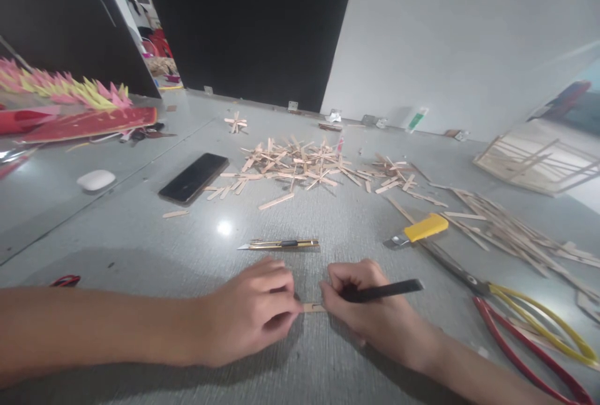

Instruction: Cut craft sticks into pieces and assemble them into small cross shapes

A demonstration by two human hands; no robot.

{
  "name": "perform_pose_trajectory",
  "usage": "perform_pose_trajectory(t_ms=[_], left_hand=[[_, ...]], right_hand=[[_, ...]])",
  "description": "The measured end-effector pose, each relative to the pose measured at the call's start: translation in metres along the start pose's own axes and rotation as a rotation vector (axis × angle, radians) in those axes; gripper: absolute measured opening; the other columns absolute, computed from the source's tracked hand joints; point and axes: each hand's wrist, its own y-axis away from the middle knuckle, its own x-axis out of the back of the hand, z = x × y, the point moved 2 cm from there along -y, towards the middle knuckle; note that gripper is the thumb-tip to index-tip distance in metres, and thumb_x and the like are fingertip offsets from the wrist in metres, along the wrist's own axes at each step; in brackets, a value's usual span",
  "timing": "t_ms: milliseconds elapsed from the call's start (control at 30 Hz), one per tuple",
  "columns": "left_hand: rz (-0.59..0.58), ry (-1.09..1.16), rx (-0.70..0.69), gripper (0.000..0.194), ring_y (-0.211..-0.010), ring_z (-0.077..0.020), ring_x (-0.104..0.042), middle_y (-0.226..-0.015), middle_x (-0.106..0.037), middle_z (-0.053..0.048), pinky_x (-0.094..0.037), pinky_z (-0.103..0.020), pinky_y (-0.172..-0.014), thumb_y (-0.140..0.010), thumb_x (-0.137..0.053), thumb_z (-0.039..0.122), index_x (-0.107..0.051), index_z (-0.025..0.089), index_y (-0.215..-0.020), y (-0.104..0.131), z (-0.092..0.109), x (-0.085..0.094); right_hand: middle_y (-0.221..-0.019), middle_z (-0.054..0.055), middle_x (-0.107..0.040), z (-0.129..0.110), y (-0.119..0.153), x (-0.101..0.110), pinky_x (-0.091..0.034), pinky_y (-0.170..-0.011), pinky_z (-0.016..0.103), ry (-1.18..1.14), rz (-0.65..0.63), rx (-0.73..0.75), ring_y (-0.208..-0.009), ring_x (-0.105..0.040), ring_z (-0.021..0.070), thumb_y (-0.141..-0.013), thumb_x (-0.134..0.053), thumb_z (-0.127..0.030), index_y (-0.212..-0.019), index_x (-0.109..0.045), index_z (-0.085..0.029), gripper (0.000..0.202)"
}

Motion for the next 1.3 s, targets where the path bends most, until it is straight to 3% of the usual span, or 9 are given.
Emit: perform_pose_trajectory(t_ms=[267,467,1033,1167,1300], left_hand=[[-0.009,0.003,0.014,0.022,-0.075,-0.0180,-0.053,-0.081,-0.062,-0.005,-0.048,-0.030,-0.071,-0.098,-0.053,0.007,-0.073,0.016,-0.095,-0.0002,0.0001,0.0001],[-0.024,0.008,0.023,0.021,-0.077,-0.0183,-0.054,-0.083,-0.063,-0.005,-0.049,-0.030,-0.073,-0.099,-0.054,0.007,-0.073,0.016,-0.096,-0.0005,-0.0008,-0.0008],[-0.021,0.002,0.018,0.021,-0.076,-0.0178,-0.054,-0.082,-0.061,-0.004,-0.048,-0.029,-0.072,-0.098,-0.054,0.007,-0.072,0.016,-0.095,-0.0013,0.0011,0.0009],[-0.076,-0.027,0.011,0.022,-0.080,-0.0189,-0.053,-0.086,-0.061,-0.004,-0.047,-0.030,-0.076,-0.099,-0.051,0.005,-0.069,0.016,-0.095,-0.0016,0.0004,0.0018],[-0.119,-0.058,0.082,0.032,-0.095,-0.0218,-0.053,-0.104,-0.062,-0.007,-0.047,-0.034,-0.086,-0.097,-0.042,-0.005,-0.063,0.017,-0.104,0.0002,-0.0025,0.0022]], right_hand=[[-0.041,-0.010,-0.031,-0.0012,0.0009,0.0007,-0.024,-0.031,0.016,0.002,0.015,-0.009,-0.031,-0.040,0.0060,-0.086,-0.054,-0.017,-0.055,-0.027,-0.025,0.041],[-0.037,-0.011,-0.035,-0.0030,0.0016,0.0022,-0.024,-0.032,0.016,-0.034,-0.014,-0.035,-0.029,-0.040,0.0056,-0.084,-0.053,-0.014,-0.054,-0.035,-0.024,0.037],[-0.035,-0.010,-0.037,-0.0016,0.0018,0.0024,-0.023,-0.032,0.015,-0.144,-0.035,-0.067,-0.029,-0.038,0.0049,-0.084,-0.059,-0.017,-0.052,-0.035,-0.024,0.040],[-0.038,-0.009,-0.044,-0.0009,0.0030,0.0038,-0.026,-0.033,0.016,-0.259,-0.063,-0.085,-0.029,-0.038,0.0047,-0.090,-0.060,-0.028,-0.056,-0.036,-0.024,0.042],[-0.044,-0.008,-0.051,-0.0024,0.0018,0.0059,-0.027,-0.033,0.017,-0.384,-0.041,-0.096,-0.031,-0.040,0.0049,-0.094,-0.062,-0.045,-0.063,-0.037,-0.025,0.045]])
